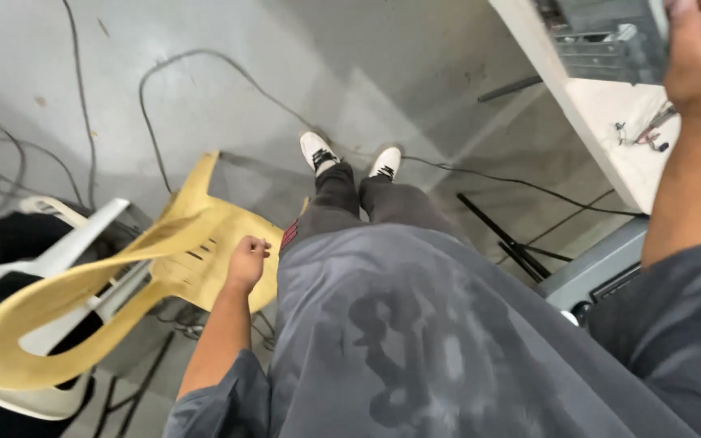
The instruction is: Reinstalling a motherboard into a computer case and aligning it with the mounting holes.
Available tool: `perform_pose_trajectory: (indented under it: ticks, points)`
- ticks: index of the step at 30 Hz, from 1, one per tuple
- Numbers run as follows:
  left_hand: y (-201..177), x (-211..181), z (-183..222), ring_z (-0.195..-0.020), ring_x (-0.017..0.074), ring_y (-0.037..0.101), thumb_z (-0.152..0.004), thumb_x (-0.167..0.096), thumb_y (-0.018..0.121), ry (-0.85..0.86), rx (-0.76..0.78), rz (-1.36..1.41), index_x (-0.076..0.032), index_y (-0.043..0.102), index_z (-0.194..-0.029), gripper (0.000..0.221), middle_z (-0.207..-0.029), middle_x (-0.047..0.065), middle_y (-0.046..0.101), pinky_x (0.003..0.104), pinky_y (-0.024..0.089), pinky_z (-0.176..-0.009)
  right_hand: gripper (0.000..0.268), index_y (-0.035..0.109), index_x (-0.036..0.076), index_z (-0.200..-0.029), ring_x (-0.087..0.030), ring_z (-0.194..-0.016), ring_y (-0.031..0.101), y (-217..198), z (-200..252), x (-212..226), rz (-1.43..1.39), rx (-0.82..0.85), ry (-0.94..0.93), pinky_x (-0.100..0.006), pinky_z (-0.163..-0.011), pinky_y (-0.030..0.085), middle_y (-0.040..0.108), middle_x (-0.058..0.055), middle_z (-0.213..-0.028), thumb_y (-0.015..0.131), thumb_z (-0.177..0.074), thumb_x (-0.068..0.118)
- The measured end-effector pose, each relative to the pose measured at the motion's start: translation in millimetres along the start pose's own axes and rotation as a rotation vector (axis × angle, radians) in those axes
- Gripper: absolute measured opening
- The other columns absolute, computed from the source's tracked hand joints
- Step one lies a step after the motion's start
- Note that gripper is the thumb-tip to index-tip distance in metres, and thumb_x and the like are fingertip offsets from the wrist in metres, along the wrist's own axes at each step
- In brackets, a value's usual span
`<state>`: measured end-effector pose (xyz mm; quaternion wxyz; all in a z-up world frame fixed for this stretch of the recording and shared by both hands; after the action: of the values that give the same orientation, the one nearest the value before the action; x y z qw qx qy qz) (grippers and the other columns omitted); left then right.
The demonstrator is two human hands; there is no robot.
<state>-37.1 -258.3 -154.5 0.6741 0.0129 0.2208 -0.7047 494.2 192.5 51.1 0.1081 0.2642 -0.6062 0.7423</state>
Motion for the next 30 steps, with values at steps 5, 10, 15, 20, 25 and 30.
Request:
perform_pose_trajectory:
  ticks: [5, 10, 15, 20, 25, 30]
  points:
    - [-23.5, -47.7, 1.4, -0.090, 0.0187, 0.062, -0.091, -0.031, 0.040, 0.032, 0.030, -0.144, -0.010, 0.045, -0.079, 0.024, -0.104, 0.007, 0.064, 0.033, 0.043, -0.076, 0.025, 0.064, 0.003, -0.088, -0.023, -0.076, 0.050, -0.3, -13.1, 8.9, 0.248, -0.155, -0.250, -0.038, -0.070, 0.033, 0.051, -0.006, -0.076, 0.061, -0.110, 0.013]
    - [-42.6, -48.6, -51.9, -0.079, 0.0176, 0.065, -0.090, -0.030, 0.045, 0.123, -0.076, -0.118, -0.010, 0.048, -0.083, 0.021, -0.094, 0.005, 0.066, 0.032, 0.044, -0.073, 0.028, 0.054, -0.001, -0.075, -0.031, -0.065, 0.045, 4.3, -11.5, 38.6, 0.310, -0.242, -0.344, -0.042, -0.064, 0.031, 0.044, -0.011, -0.066, 0.059, -0.099, 0.012]
    - [-50.2, -75.9, -93.6, -0.072, 0.0187, 0.065, -0.088, -0.028, 0.047, 0.219, -0.147, -0.250, -0.009, 0.052, -0.080, 0.021, -0.084, 0.006, 0.068, 0.033, 0.044, -0.074, 0.015, 0.064, 0.005, -0.079, -0.032, -0.075, 0.058, 6.6, -9.7, 64.2, 0.236, -0.286, -0.289, -0.042, -0.072, 0.041, 0.062, -0.010, -0.077, 0.055, -0.089, 0.013]
    - [-39.3, -159.3, -111.3, -0.087, 0.0281, 0.063, -0.092, -0.033, 0.042, 0.188, -0.126, -0.322, -0.008, 0.057, -0.094, 0.029, -0.086, 0.012, 0.068, 0.040, 0.047, -0.078, 0.014, 0.062, 0.011, -0.076, -0.030, -0.078, 0.062, 16.3, -13.1, 50.6, 0.021, -0.385, -0.316, -0.039, -0.077, 0.047, 0.063, -0.007, -0.076, 0.061, -0.085, 0.022]
    - [-16.9, -325.5, -43.6, -0.097, 0.0255, 0.062, -0.096, -0.030, 0.037, 0.290, -0.099, -0.265, -0.009, 0.053, -0.103, 0.028, -0.098, 0.011, 0.068, 0.040, 0.048, -0.082, 0.017, 0.060, 0.016, -0.067, -0.025, -0.070, 0.060, 14.5, -12.2, 67.5, -0.068, -0.445, -0.257, -0.036, -0.072, 0.045, 0.064, -0.002, -0.071, 0.057, -0.081, 0.026]
    - [5.8, -491.7, 44.0, -0.103, 0.0327, 0.056, -0.099, -0.016, 0.035, 0.600, -0.073, 0.065, 0.008, 0.045, -0.106, 0.027, -0.108, 0.026, 0.056, 0.041, 0.046, -0.088, 0.022, 0.057, 0.026, -0.065, -0.016, -0.073, 0.060, 18.3, -8.0, 71.6, 0.088, -0.384, -0.198, -0.030, -0.073, 0.039, 0.062, 0.009, -0.069, 0.052, -0.082, 0.039]
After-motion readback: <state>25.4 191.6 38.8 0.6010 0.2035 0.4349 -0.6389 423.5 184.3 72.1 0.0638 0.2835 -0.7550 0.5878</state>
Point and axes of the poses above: each hand's wrist, its own z-axis away from the middle knuckle, its own y-axis out of the palm, x = y × z, the point moved 3 cm from there along -z, towards the middle knuckle
